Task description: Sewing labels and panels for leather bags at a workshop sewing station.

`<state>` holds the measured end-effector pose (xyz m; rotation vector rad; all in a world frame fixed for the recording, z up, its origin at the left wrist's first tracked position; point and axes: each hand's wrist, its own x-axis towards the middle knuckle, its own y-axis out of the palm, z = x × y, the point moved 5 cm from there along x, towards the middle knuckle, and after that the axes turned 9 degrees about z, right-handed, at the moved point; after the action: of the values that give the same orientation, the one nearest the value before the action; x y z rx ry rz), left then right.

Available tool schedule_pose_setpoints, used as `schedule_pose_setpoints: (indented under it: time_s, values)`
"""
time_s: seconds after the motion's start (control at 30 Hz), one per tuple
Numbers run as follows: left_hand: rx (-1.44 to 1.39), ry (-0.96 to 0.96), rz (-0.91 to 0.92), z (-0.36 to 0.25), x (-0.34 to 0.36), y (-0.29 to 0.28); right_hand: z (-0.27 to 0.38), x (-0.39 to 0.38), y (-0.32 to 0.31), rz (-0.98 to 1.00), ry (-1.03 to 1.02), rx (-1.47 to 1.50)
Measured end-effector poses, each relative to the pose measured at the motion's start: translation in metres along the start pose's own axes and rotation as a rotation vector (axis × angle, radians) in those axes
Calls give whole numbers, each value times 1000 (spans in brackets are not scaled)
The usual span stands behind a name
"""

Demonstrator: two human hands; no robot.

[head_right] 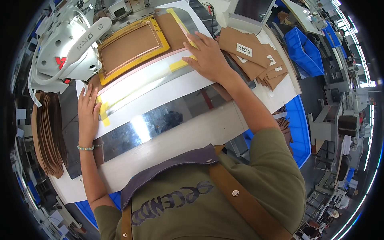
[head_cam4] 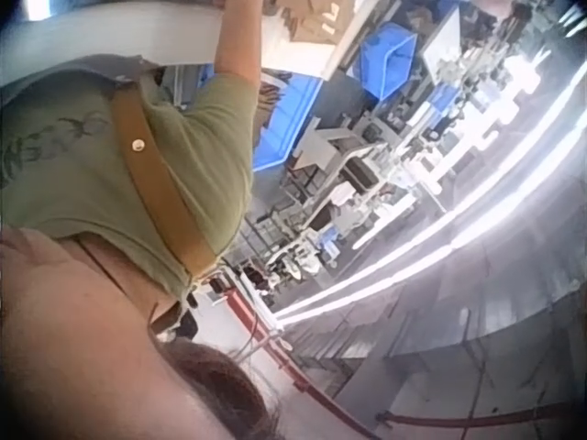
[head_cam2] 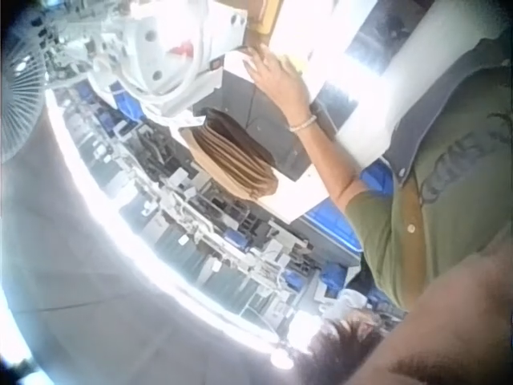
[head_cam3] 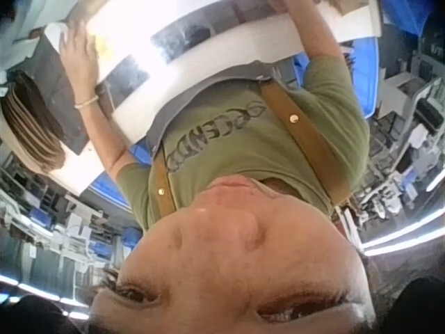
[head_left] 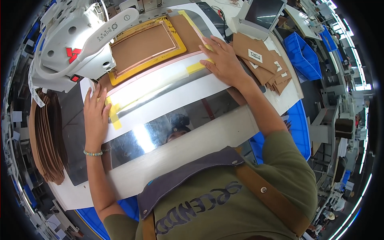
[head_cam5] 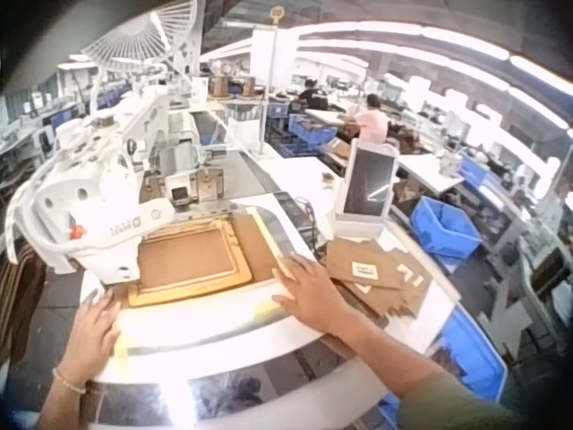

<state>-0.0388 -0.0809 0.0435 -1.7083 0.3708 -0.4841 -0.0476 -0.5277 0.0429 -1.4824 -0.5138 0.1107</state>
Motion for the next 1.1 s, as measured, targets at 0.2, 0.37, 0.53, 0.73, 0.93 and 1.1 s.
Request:
schedule_pose_setpoints:
  time_s: [0.2,0.37,0.53,0.73,0.93,1.1]
  values:
    - [-22,-3,13,-1,-1,-1,0,1,3,82,47,-96]
    - [-21,17,15,-3,1,-1,0,1,1,72,106,-137]
    - [-75,17,-45,-2,-1,-3,2,2,7,126,0,-36]
    - [-99,53,-31,-2,0,-5,-4,2,12,137,4,5]
    - [-146,35,-40,0,-1,-5,-1,0,-4,43,-2,76]
    - [-129,-2,-119,8,-10,-9,11,8,-9,20,-45,86]
